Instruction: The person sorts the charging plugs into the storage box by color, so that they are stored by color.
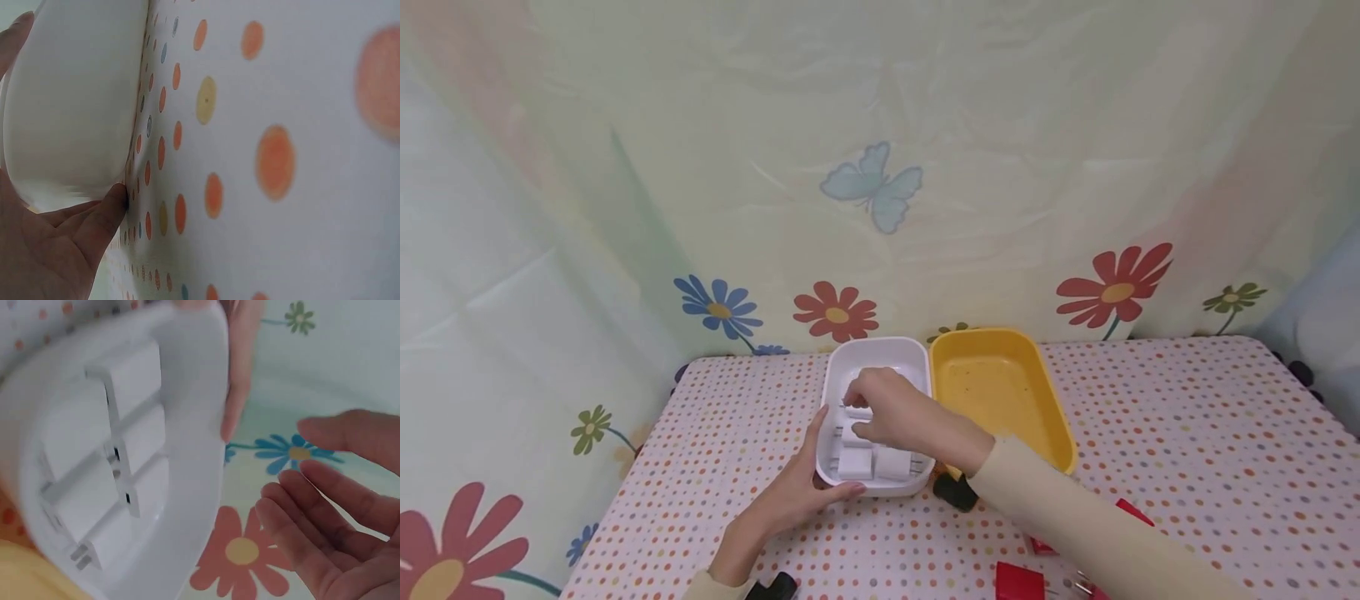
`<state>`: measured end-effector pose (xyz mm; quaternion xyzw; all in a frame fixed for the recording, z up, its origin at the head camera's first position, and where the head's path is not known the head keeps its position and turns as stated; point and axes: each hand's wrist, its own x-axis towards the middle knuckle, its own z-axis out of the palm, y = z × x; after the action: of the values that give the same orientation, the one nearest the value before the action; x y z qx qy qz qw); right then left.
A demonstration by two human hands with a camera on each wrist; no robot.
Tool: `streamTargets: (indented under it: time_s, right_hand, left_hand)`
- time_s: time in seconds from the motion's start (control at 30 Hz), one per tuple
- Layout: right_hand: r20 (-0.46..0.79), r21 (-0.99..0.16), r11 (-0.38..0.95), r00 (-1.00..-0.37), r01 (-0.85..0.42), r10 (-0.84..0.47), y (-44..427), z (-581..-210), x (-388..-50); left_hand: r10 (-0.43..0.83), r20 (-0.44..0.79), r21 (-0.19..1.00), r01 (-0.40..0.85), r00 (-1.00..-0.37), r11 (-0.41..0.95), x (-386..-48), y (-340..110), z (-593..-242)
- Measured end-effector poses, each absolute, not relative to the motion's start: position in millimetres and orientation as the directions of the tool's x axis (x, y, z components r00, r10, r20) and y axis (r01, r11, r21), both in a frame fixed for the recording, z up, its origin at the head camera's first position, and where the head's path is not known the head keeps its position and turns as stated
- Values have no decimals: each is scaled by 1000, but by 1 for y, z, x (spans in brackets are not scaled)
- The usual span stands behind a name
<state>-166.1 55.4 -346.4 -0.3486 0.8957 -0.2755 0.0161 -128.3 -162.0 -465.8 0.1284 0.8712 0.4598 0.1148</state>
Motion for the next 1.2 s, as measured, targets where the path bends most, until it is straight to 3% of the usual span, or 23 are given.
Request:
streamTargets:
  time_s: [0.2,0.37,0.5,0.63,0.9,1.07,1.2]
  right_hand:
    - [181,-579,551,-753,-601,-632,92,-344,-123]
    - [73,-599,598,-780,-532,-621,128,-364,-90]
    - [-162,-595,747,-865,-297,-474,148,-380,-69]
    - [-299,-586,801,-886,-122,-353,169,-408,-58]
    - [-108,-612,693,-827,-382,-552,217,-486,-50]
    - [-152,-644,684,-818,-344,-555,211,-477,-43]
    - [-225,-600,748,-837,-284,-498,205,-465,-37]
  left_hand:
    - [342,-58,847,136,-938,514,-129,-162,-468]
    - [323,-70,841,118,-944,528,-128,-159,-470]
    - [304,-79,836,103,-949,539,-127,-158,-469]
    - [300,-81,831,102,-951,546,-127,-158,-468]
    - [301,-80,833,101,-950,543,-126,-161,-469]
    - [305,-75,842,103,-949,529,-126,-161,-469]
    - [319,-63,845,119,-946,521,-126,-159,-469]
